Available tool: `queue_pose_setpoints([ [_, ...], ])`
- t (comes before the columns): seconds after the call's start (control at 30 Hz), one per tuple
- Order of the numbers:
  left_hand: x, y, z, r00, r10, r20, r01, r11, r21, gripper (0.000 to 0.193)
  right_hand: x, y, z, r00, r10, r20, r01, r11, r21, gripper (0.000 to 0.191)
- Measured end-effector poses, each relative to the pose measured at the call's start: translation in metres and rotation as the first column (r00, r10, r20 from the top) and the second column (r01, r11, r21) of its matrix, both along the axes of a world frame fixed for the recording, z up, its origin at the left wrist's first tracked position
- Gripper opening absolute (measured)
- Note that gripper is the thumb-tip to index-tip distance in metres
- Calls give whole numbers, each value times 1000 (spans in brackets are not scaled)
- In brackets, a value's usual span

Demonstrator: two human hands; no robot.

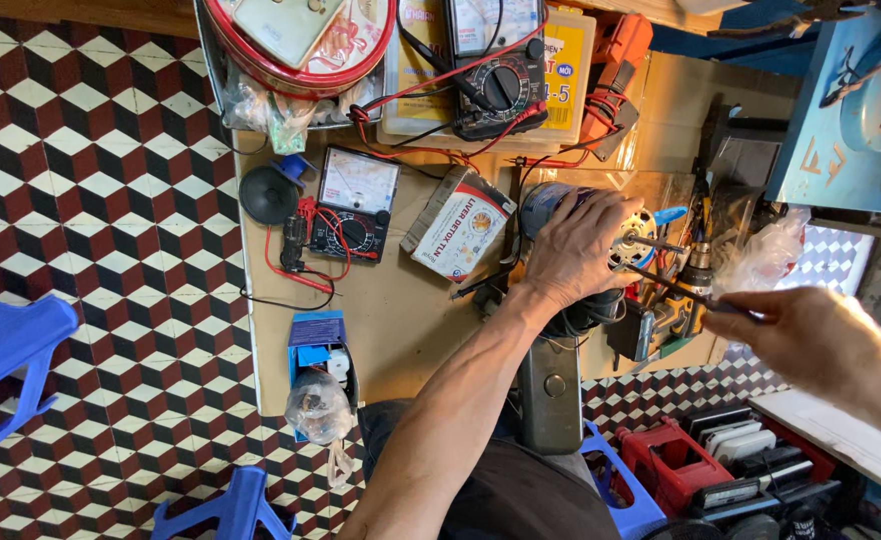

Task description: The person uses a cordless drill and a screwdriver to remove and adjust screws on a motor housing. They also use pliers to strip and connect wires to the motor terminals. The work is performed on a cluttered workbench with various tools and electronic components.

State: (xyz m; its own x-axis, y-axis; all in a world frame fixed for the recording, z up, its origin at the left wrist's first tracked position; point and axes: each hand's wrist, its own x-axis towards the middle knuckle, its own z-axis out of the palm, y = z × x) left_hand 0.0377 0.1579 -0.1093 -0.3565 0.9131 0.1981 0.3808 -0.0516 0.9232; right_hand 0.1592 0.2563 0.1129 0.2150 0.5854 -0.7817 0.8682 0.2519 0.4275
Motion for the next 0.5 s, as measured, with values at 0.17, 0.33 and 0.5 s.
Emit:
queue_pose_setpoints([
  [0.17, 0, 2, 0, 1000, -10, -17, 10, 1000, -5, 105, -2, -6, 3, 1000, -17, -11, 17, 999, 31, 48],
  [0.33, 3, 3, -2, 1000, -21, -20, 20, 1000, -24, 108, 16, -27, 15, 212, 975, 65, -977, 213, -19, 61],
  [0.5, 2, 0, -3, 1000, -5, -22, 5, 1000, -11, 103, 27, -14, 4, 719, 692, -58, -691, 721, 39, 42],
])
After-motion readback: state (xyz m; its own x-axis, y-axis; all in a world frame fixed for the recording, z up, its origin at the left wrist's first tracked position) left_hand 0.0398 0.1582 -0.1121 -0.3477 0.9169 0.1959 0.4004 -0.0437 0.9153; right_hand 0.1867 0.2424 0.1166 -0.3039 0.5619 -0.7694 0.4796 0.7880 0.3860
